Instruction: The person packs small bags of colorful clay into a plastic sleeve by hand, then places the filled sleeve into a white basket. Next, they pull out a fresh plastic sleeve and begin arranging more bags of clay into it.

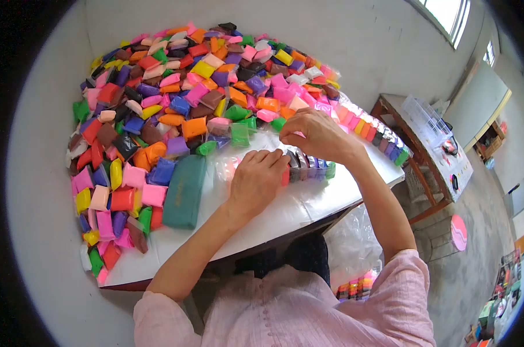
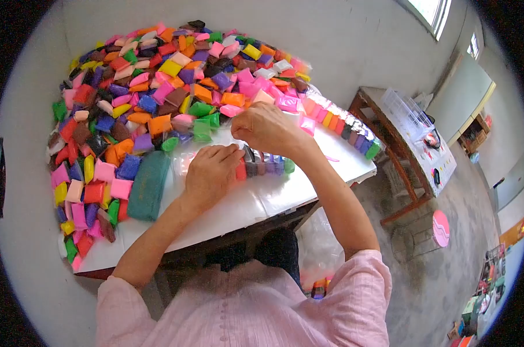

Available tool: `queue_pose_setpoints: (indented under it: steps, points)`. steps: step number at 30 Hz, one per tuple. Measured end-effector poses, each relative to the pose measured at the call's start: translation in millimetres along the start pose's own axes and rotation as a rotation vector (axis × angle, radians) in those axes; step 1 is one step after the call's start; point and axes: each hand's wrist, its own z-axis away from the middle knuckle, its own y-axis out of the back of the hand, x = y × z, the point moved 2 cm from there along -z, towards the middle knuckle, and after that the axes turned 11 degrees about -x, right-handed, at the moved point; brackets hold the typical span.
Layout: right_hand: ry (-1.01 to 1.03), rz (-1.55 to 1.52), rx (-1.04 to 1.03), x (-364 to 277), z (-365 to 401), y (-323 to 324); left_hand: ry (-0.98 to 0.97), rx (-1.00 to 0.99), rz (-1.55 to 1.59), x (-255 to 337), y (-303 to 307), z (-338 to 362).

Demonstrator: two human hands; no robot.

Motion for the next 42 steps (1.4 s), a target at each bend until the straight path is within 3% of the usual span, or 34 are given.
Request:
queue_pose_setpoints:
  steps: [7, 19, 28, 31, 34, 37, 42]
  points:
    - [0.035, -0.055, 0.042, -2, 11, -7, 0.139, 0.070, 0.192, 3, 2, 1]
    - [0.061, 0.154, 0.075, -24, 37, -24, 0.094, 0.228, 0.091, 8, -6, 4]
    - [0.137, 0.296, 0.369, -25, 43, -54, 0.230, 0.310, -0.237, 19, -2, 12]
    - [0.148, 0.328, 0.393, -26, 44, -57, 0.130, 0.519, -0.518, 19, -1, 12]
    - [0.158, 0.351, 0.420, -26, 44, -60, 0.064, 0.466, -0.723, 20, 10, 7]
    - [0.171, 0.374, 0.451, -23, 45, -66, 0.126, 0.321, -0.514, 14, 10, 12]
    - [0.194, 0.422, 0.510, -21, 46, -71, 0.079, 0.251, -0.334, 7, 13, 16]
